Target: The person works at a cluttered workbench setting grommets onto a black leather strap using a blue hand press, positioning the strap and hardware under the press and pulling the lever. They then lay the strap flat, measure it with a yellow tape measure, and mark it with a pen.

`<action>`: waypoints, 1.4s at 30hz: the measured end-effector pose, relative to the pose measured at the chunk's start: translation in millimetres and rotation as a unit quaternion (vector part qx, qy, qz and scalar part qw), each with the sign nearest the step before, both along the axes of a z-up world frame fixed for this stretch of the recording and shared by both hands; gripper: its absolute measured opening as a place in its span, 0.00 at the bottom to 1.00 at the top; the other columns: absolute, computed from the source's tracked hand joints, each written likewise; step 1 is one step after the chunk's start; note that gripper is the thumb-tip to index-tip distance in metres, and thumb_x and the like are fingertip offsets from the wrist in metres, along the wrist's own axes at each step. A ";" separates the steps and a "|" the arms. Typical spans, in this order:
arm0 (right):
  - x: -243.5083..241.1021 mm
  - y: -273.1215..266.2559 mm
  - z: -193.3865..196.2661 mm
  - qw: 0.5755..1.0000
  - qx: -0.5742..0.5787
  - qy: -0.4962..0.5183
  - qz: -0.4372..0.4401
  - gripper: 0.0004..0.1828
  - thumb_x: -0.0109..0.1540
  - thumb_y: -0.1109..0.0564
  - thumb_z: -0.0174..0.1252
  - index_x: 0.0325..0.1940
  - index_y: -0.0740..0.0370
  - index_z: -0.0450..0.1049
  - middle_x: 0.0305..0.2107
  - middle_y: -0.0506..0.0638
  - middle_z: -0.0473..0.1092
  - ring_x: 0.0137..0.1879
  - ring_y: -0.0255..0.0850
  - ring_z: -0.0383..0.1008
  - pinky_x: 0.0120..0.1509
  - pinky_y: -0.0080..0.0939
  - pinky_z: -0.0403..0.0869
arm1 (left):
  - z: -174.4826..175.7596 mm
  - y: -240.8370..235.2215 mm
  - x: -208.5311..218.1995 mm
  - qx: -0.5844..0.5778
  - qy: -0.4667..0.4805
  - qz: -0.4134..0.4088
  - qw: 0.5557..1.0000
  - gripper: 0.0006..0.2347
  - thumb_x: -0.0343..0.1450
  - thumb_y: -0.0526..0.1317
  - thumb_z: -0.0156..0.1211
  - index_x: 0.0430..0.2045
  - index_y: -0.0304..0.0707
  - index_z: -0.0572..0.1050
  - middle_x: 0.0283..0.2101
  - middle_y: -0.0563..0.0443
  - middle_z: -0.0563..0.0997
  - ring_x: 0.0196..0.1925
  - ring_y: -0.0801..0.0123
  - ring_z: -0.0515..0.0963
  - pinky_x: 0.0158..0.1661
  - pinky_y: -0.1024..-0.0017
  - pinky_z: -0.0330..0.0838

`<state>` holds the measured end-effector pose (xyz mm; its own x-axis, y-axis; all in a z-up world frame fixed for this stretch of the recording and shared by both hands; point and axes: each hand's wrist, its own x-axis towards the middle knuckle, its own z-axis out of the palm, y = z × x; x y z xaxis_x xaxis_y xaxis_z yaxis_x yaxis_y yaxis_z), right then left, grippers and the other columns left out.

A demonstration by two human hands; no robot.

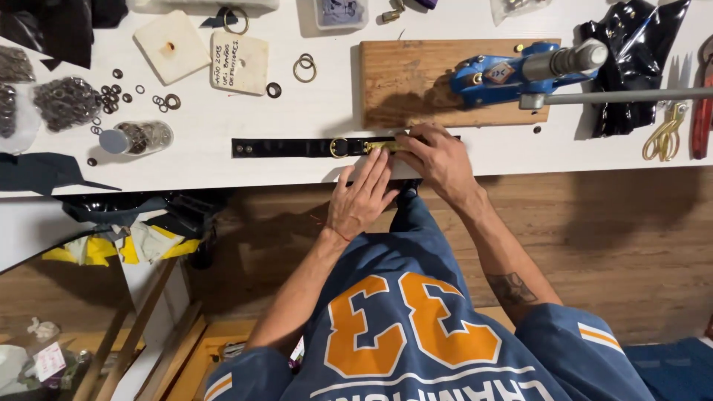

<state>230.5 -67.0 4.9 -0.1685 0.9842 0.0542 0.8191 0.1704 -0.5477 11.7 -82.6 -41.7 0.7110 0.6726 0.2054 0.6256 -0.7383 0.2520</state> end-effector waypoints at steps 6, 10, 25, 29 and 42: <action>2.8 -0.6 -4.8 1.000 0.003 0.000 -0.005 0.17 0.59 0.55 0.70 0.51 0.59 0.79 0.43 0.54 0.73 0.48 0.49 0.76 0.47 0.46 0.78 | -12.0 0.1 1.2 0.003 0.017 -0.005 1.000 0.23 0.74 0.55 0.62 0.58 0.38 0.75 0.73 0.51 0.66 0.76 0.69 0.60 0.65 0.56 0.55; 2.5 0.8 -3.9 1.000 -0.001 -0.006 -0.002 0.17 0.59 0.55 0.70 0.51 0.58 0.80 0.42 0.52 0.73 0.48 0.48 0.76 0.47 0.45 0.78 | -17.2 -2.2 1.3 0.007 0.015 -0.003 1.000 0.24 0.74 0.55 0.63 0.59 0.39 0.75 0.74 0.52 0.65 0.77 0.67 0.60 0.66 0.55 0.56; 32.1 -6.1 18.9 0.999 -0.025 0.003 -0.021 0.15 0.60 0.60 0.68 0.52 0.60 0.79 0.44 0.52 0.74 0.50 0.48 0.75 0.53 0.46 0.76 | 6.7 3.1 14.7 -0.021 0.044 0.030 0.998 0.30 0.75 0.58 0.59 0.70 0.42 0.66 0.74 0.55 0.63 0.76 0.67 0.59 0.60 0.49 0.60; 38.3 -19.6 9.1 0.998 -0.025 0.022 -0.052 0.16 0.59 0.61 0.69 0.52 0.60 0.79 0.46 0.52 0.73 0.53 0.50 0.74 0.56 0.47 0.75 | 9.3 1.4 20.2 -0.036 0.062 0.032 0.997 0.31 0.75 0.59 0.58 0.70 0.43 0.64 0.73 0.54 0.63 0.76 0.65 0.59 0.60 0.47 0.61; 136.3 -94.3 -62.7 0.922 0.132 -0.017 -0.363 0.20 0.69 0.64 0.70 0.64 0.59 0.75 0.53 0.57 0.66 0.49 0.40 0.70 0.49 0.34 0.77 | 10.6 -0.8 25.2 -0.064 0.086 0.053 0.993 0.31 0.74 0.58 0.60 0.71 0.48 0.62 0.69 0.49 0.63 0.74 0.63 0.60 0.58 0.47 0.62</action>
<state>366.8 -161.3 -57.9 0.5238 0.7912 0.3156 0.7856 -0.3055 -0.5380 36.9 -83.4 -31.1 0.6521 0.7581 -0.0046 0.7397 -0.6349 0.2230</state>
